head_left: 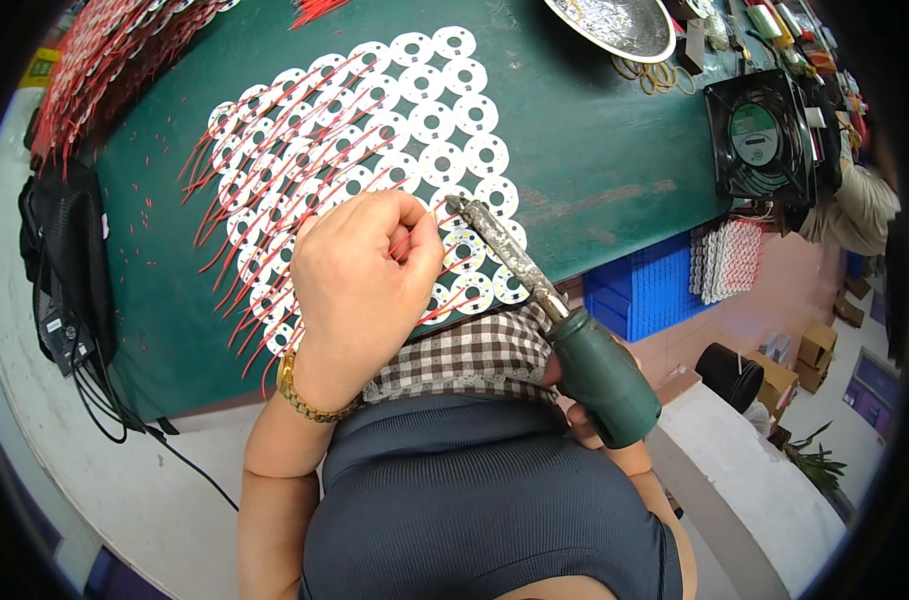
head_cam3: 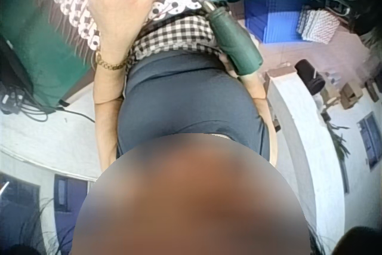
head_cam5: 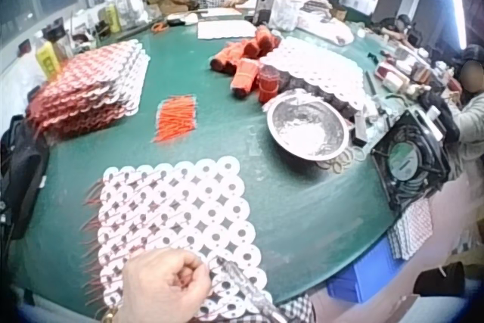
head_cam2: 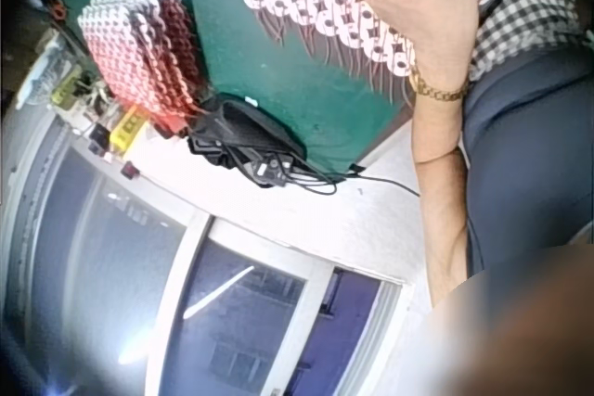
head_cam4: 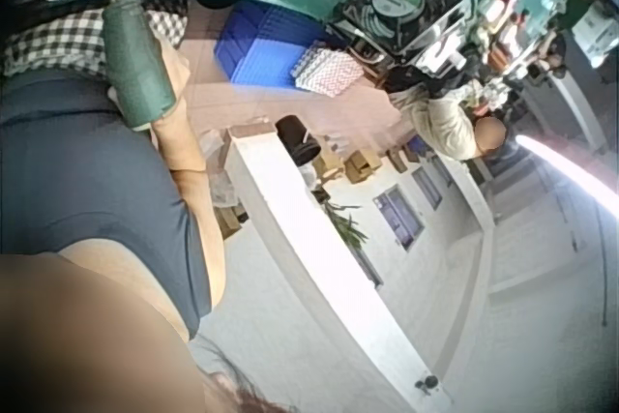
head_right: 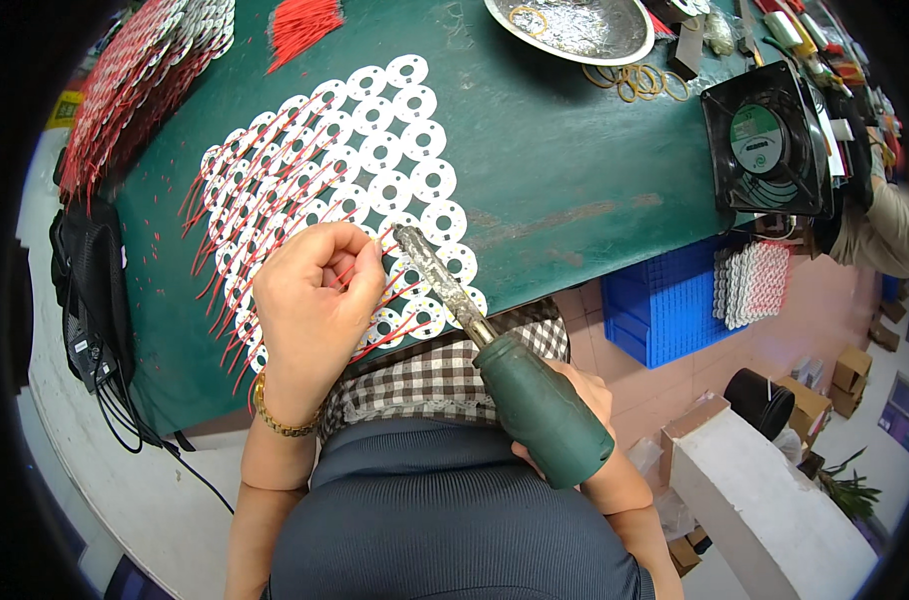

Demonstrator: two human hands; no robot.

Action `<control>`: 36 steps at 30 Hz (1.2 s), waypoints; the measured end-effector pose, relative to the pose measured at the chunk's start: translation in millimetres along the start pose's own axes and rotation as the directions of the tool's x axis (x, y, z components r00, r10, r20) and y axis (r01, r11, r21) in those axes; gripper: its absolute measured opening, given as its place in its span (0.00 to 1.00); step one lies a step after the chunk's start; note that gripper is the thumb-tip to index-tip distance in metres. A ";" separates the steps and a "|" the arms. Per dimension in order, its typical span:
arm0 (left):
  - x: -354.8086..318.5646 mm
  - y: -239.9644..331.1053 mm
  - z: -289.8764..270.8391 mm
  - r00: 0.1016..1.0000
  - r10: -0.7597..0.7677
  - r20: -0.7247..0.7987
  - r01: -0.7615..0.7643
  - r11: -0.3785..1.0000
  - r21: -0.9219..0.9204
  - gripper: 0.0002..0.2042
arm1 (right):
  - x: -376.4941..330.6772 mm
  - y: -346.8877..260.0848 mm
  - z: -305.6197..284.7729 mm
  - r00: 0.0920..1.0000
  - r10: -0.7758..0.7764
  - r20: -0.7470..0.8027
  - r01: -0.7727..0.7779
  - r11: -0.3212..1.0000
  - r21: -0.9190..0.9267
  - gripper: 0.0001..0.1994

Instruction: The person solders red wires onto a circular LED PCB matrix with a soldering iron at a factory workbench.

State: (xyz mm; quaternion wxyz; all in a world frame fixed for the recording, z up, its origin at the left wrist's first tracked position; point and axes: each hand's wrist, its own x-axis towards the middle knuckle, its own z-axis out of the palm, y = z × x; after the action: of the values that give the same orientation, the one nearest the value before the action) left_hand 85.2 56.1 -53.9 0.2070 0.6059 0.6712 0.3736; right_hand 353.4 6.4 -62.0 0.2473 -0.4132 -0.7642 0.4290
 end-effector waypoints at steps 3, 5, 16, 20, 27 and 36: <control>0.0 0.6 -0.6 1.000 0.008 -0.002 -0.008 1.000 -0.004 0.02 | -4.6 -2.8 0.6 0.998 0.065 0.012 -0.065 0.997 0.036 0.32; 0.1 0.5 -1.2 1.000 0.014 -0.003 -0.014 1.000 0.000 0.03 | -9.8 -1.8 3.6 0.994 0.103 -0.028 -0.102 0.993 0.052 0.33; 0.9 1.6 -1.3 0.999 0.041 -0.011 -0.040 0.998 0.050 0.03 | -16.8 -2.5 4.8 0.992 0.111 -0.059 -0.115 0.991 -0.071 0.34; 1.0 1.0 -0.7 0.998 0.064 -0.022 -0.063 0.998 0.029 0.03 | -34.9 4.2 7.0 0.981 0.148 -0.130 -0.169 0.971 -0.168 0.36; -2.9 2.9 -7.3 0.972 0.229 0.049 -0.234 0.958 0.168 0.05 | -38.9 -1.1 -0.6 0.954 0.278 -0.111 -0.286 0.957 -0.059 0.38; -4.9 -0.5 -8.1 0.942 0.315 0.112 -0.332 0.921 0.203 0.15 | -29.2 -2.9 1.4 0.942 0.329 -0.069 -0.322 0.942 0.098 0.38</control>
State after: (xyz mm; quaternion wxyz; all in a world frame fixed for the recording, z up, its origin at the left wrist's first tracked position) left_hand 79.9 49.4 -50.0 0.1002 0.7416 0.5902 0.3027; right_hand 366.8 -19.7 -60.9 0.2222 -0.5407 -0.6552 0.4786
